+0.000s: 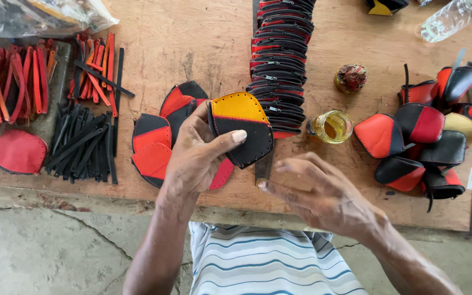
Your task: The person applies a yellow viscous substance from a small jar onto the edges of small red and black leather pouches. They hold each pouch in one hand and use the other hand to spread the substance along the seams, then place the treated pouches into a growing stack on the table.
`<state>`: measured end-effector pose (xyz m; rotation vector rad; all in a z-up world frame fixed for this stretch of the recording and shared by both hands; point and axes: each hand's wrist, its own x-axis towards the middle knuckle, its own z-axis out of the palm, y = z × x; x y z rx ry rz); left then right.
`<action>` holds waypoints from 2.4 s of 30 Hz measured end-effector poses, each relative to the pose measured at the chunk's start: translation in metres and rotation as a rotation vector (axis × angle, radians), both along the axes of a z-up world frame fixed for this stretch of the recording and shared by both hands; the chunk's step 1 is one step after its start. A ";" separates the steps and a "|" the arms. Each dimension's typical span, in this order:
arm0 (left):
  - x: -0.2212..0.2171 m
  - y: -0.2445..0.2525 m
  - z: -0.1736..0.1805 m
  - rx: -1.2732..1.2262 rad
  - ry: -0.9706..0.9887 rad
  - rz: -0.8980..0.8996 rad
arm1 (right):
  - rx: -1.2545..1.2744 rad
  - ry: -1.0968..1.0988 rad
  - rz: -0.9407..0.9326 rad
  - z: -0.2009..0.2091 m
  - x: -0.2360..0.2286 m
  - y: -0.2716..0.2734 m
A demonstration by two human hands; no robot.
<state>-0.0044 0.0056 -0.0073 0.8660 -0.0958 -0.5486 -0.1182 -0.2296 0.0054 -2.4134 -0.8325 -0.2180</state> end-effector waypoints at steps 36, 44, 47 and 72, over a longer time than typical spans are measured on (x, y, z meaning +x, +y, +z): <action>-0.031 -0.042 -0.023 0.930 -1.091 0.282 | 0.305 0.105 -0.579 -0.016 -0.039 -0.036; -0.030 -0.051 -0.029 0.981 -1.088 0.306 | 0.300 0.086 -0.596 -0.016 -0.039 -0.044; -0.025 -0.053 -0.031 0.980 -1.082 0.322 | 0.290 0.094 -0.610 -0.016 -0.038 -0.045; -0.022 -0.051 -0.038 0.991 -1.066 0.304 | 0.298 0.092 -0.566 -0.018 -0.035 -0.042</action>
